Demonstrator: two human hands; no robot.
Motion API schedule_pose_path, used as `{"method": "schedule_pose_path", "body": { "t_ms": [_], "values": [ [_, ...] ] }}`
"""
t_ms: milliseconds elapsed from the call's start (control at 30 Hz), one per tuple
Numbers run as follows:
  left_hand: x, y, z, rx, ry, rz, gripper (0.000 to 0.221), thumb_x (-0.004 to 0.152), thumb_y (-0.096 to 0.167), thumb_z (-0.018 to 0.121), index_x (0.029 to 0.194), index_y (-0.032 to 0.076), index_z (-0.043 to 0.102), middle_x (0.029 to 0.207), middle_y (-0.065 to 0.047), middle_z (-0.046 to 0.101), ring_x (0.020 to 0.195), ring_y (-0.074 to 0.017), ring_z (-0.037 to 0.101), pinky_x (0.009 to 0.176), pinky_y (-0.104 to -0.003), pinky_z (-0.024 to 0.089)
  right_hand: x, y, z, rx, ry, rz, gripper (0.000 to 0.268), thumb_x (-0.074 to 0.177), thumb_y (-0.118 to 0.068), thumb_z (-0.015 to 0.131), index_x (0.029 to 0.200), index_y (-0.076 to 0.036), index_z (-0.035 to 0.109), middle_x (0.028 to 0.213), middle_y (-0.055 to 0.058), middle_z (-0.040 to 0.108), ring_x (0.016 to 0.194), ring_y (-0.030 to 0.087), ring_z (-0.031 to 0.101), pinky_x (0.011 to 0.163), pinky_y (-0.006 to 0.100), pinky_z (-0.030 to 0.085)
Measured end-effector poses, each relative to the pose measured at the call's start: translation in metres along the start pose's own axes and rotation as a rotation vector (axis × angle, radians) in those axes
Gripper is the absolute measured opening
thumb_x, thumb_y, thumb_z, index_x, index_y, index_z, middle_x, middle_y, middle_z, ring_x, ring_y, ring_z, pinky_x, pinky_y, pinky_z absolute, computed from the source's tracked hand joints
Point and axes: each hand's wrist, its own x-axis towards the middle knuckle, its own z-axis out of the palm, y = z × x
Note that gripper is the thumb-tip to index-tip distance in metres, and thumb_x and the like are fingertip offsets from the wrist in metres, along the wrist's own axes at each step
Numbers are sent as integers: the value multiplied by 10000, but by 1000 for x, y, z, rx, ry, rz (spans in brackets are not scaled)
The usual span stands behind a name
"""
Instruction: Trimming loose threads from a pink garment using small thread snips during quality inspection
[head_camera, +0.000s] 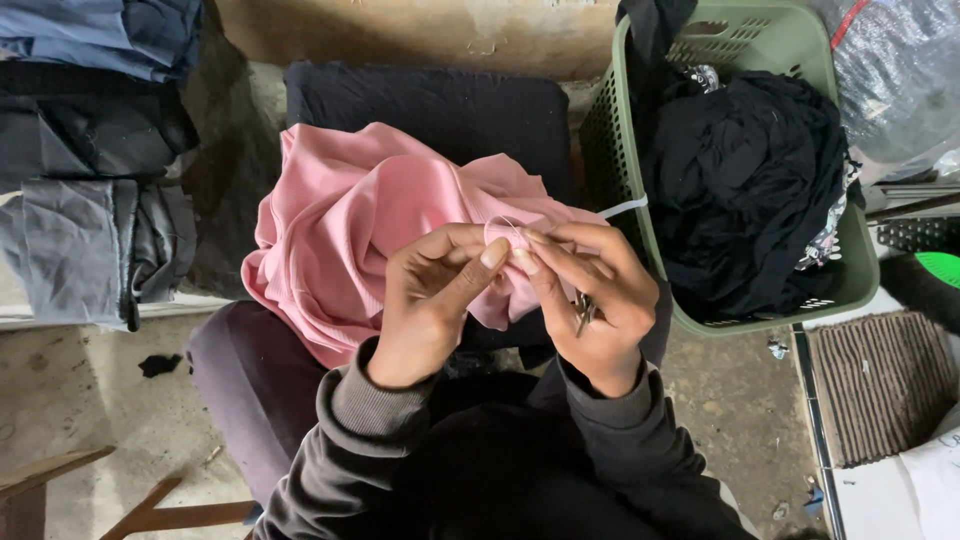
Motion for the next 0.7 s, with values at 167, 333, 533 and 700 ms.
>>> {"method": "schedule_pose_path", "body": {
  "t_ms": [167, 333, 533, 700],
  "values": [
    [3, -12, -7, -95, 11, -14, 154, 936, -9, 718, 1027, -133, 700, 849, -191, 751, 726, -176, 725, 628, -326, 634, -2, 5, 0, 31, -19, -33, 155, 834, 116, 802, 972, 47, 791, 889, 209, 745, 677, 285, 753, 614, 354, 612],
    [1, -3, 3, -141, 22, -36, 187, 899, -13, 757, 1027, -132, 689, 837, -198, 748, 617, -201, 727, 480, -326, 617, -1, 2, 0, 117, -25, 6, 117, 820, 134, 800, 928, 96, 774, 806, 218, 753, 625, 316, 758, 568, 364, 599],
    [1, -9, 0, -134, 28, -60, 202, 892, -19, 762, 1030, -137, 674, 820, -201, 742, 549, -217, 715, 417, -333, 610, -1, 0, -3, 123, -26, 172, 66, 859, 98, 796, 890, 64, 748, 677, 149, 719, 534, 153, 663, 523, 315, 525],
    [-3, -14, 1, -150, 48, -36, 207, 907, -27, 742, 1052, -148, 656, 835, -211, 741, 579, -220, 732, 440, -337, 625, -8, 0, -3, 88, -3, 293, 71, 923, 47, 750, 874, 66, 702, 509, 59, 510, 533, 57, 469, 501, 267, 462]
  ]
}}
